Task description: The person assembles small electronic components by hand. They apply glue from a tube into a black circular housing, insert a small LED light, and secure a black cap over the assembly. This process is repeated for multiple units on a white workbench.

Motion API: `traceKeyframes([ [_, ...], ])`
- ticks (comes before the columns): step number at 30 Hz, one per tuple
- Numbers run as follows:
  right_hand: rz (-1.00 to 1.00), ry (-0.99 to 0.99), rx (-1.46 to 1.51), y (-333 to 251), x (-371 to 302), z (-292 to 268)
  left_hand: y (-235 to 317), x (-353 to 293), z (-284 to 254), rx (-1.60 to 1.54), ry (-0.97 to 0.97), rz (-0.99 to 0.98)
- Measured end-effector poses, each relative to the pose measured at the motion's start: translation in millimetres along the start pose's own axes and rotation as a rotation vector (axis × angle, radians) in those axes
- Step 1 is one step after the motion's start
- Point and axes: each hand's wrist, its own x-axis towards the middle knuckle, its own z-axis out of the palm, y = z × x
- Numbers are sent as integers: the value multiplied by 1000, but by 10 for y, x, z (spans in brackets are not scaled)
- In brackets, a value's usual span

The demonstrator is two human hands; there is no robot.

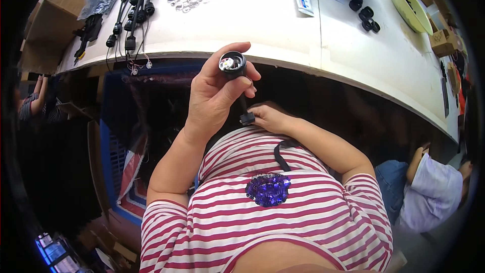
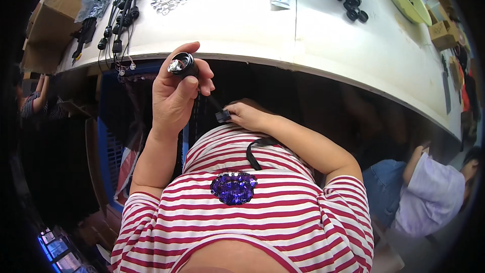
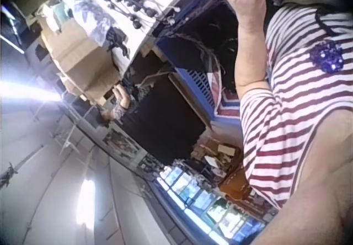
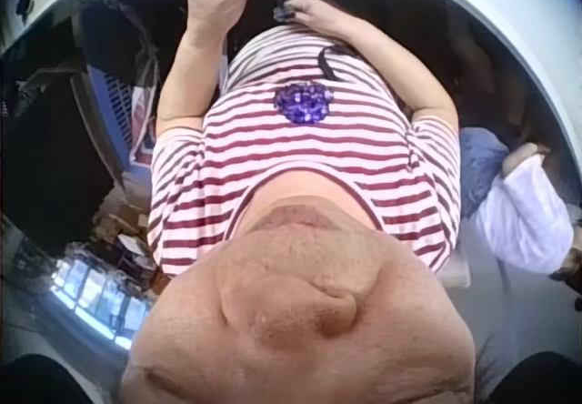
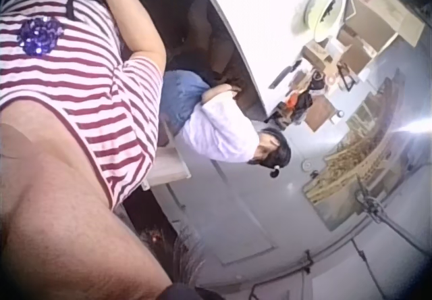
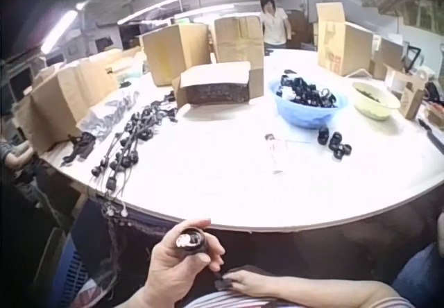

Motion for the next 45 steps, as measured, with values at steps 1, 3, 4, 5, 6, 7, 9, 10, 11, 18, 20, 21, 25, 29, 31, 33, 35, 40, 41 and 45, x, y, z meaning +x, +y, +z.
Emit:
traceKeyframes([
  [1, 42, -12, -33, 52, 10, 40, -3, -18, 9, 31, -15, -2],
  [3, 127, -40, -99, 169, 29, 135, -11, -78, 34, 91, -41, -5],
  [4, 177, -17, -118, 222, 67, 161, 2, -108, 83, 70, -39, -29],
  [5, 21, 108, -385, 278, 68, 126, 14, -128, 119, 95, -52, -49],
  [6, 53, 79, -349, 297, 123, 102, -9, -127, 163, 124, -24, -26],
  [7, 84, 62, -353, 309, 124, 107, -33, -130, 196, 154, 6, -3],
  [9, 144, 41, -404, 187, 51, 116, -43, -130, 154, 135, 14, 24],
  [10, 168, 39, -457, 37, -4, 84, -43, -107, 104, 128, 16, 46],
  [11, 121, 57, -531, -124, -88, 45, -39, -100, -4, 71, -55, 69],
  [18, -155, 311, -568, -1674, -25, -825, -103, -44, -287, 183, 44, 52],
  [20, -222, 535, -741, -1687, 398, -1105, -128, -53, -322, 210, 36, 72],
  [21, -260, 600, -790, -1613, 644, -1226, -109, -53, -332, 185, 15, 76],
  [25, -61, 717, -959, -1521, 1389, -1380, -39, -118, -342, 164, 48, 80],
  [29, -3, 691, -989, -1524, 1577, -1473, 13, -128, -403, 140, 60, 86],
  [31, -59, 643, -956, -1477, 1583, -1507, 3, -149, -448, 131, 87, 92],
  [33, -68, 585, -921, -1442, 1488, -1541, -36, -152, -506, 90, 81, 131],
  [35, -40, 495, -886, -1497, 1302, -1471, -74, -188, -569, 55, 73, 158],
  [40, 29, 464, -661, -1503, 757, -1383, -158, -132, -485, 124, 76, 106],
  [41, 24, 519, -727, -1491, 679, -1361, -181, -120, -446, 159, 98, 78],
  [45, -49, 645, -886, -1410, 555, -1257, -313, -85, -511, 91, 62, 28],
])
